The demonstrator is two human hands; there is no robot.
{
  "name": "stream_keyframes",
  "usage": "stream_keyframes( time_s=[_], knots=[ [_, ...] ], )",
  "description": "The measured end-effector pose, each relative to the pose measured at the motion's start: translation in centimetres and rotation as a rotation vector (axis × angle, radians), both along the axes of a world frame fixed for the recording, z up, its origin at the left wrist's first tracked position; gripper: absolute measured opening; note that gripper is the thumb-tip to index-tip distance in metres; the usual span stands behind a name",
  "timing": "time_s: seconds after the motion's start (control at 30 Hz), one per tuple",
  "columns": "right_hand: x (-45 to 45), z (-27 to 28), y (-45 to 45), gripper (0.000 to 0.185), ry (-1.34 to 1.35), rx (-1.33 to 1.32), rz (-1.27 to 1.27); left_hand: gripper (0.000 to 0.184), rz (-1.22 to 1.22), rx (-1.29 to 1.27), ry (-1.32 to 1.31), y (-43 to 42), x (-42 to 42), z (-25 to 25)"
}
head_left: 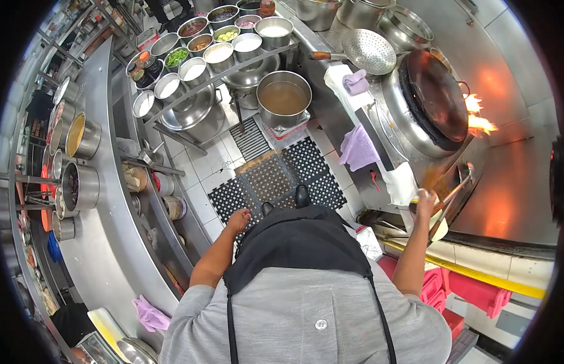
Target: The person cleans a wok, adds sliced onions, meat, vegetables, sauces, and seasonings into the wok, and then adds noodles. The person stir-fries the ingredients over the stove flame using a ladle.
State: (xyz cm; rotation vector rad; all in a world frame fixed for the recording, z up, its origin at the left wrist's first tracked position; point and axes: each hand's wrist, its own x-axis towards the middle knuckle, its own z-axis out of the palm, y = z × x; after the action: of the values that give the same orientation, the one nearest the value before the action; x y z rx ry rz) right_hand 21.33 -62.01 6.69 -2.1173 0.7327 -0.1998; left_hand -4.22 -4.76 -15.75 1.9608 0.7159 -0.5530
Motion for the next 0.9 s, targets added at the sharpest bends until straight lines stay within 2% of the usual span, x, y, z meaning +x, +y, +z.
stream_keyframes(
  time_s=[0.07,0.13,0.2,0.23,0.27,0.3,0.33,0.43,0.5,0.53,0.57,0.6,0.63,0.67,0.7,0.77,0.8,0.83,0.87,0.9],
  knots=[
    [1.3,2.0,-0.6,0.073,-0.184,0.098,-0.089,0.025,0.022,-0.02,-0.037,0.3,0.5,0.2],
    [2.2,6.3,0.0,0.074,-0.294,0.213,-0.056,0.023,-0.106,-0.05,-0.041,1.0,-0.6,0.3],
    [3.0,12.7,2.5,0.075,-0.347,0.323,0.004,0.026,-0.359,0.041,-0.217,2.9,-2.7,-3.7],
    [3.6,15.3,3.2,0.075,-0.396,0.373,0.012,0.034,-0.412,0.195,-0.464,3.1,-4.3,-5.5],
    [4.4,17.4,3.8,0.074,-0.469,0.368,0.012,0.035,-0.293,0.094,-0.252,3.0,-3.9,-3.4],
    [5.2,19.3,4.2,0.072,-0.537,0.363,0.017,0.035,-0.301,0.077,-0.389,3.8,-4.8,-5.3],
    [6.2,20.8,4.1,0.071,-0.627,0.396,0.103,0.03,-0.206,0.128,-0.055,3.9,-5.7,-8.5],
    [9.0,25.4,5.1,0.073,-0.828,0.463,0.357,0.025,-0.336,0.132,-0.063,5.2,-5.3,-9.2],
    [10.9,27.8,5.5,0.076,-0.882,0.364,0.459,0.02,-0.049,0.002,0.015,4.6,-4.3,-9.9],
    [11.8,28.8,5.8,0.076,-0.875,0.317,0.467,0.018,0.097,-0.061,0.058,4.3,-3.1,-10.1],
    [12.6,29.4,6.0,0.076,-0.863,0.272,0.474,0.018,0.094,-0.058,0.06,4.1,-1.4,-10.3],
    [13.6,29.6,6.1,0.076,-0.86,0.274,0.469,0.018,0.017,-0.094,-0.021,3.7,0.3,-10.5],
    [14.8,29.7,6.0,0.073,-0.783,0.128,0.539,0.02,-0.061,-0.13,-0.102,3.4,1.7,-10.6],
    [15.9,29.6,5.7,0.07,-0.703,-0.017,0.606,0.025,-0.23,0.171,-0.291,2.9,2.9,-10.3],
    [16.9,29.1,5.2,0.07,-0.703,-0.015,0.604,0.025,-0.232,0.174,-0.289,1.9,5.0,-9.3],
    [19.7,26.5,4.1,0.064,-0.405,0.116,0.712,0.031,-0.015,-0.043,-0.037,-0.2,9.5,-6.9],
    [21.5,24.0,3.1,0.063,-0.36,0.136,0.71,0.031,-0.009,-0.041,-0.037,-1.3,11.4,-5.2],
    [23.3,21.4,1.8,0.062,-0.316,0.156,0.709,0.032,0.129,-0.252,-0.08,-2.3,13.1,-3.3],
    [24.6,19.8,0.1,0.063,-0.062,0.217,0.732,0.033,0.266,-0.463,-0.125,-3.0,14.4,-2.1],
    [25.8,18.4,-2.0,0.063,0.193,0.274,0.747,0.033,0.27,-0.46,-0.127,-3.3,15.2,-3.1]
  ],
)
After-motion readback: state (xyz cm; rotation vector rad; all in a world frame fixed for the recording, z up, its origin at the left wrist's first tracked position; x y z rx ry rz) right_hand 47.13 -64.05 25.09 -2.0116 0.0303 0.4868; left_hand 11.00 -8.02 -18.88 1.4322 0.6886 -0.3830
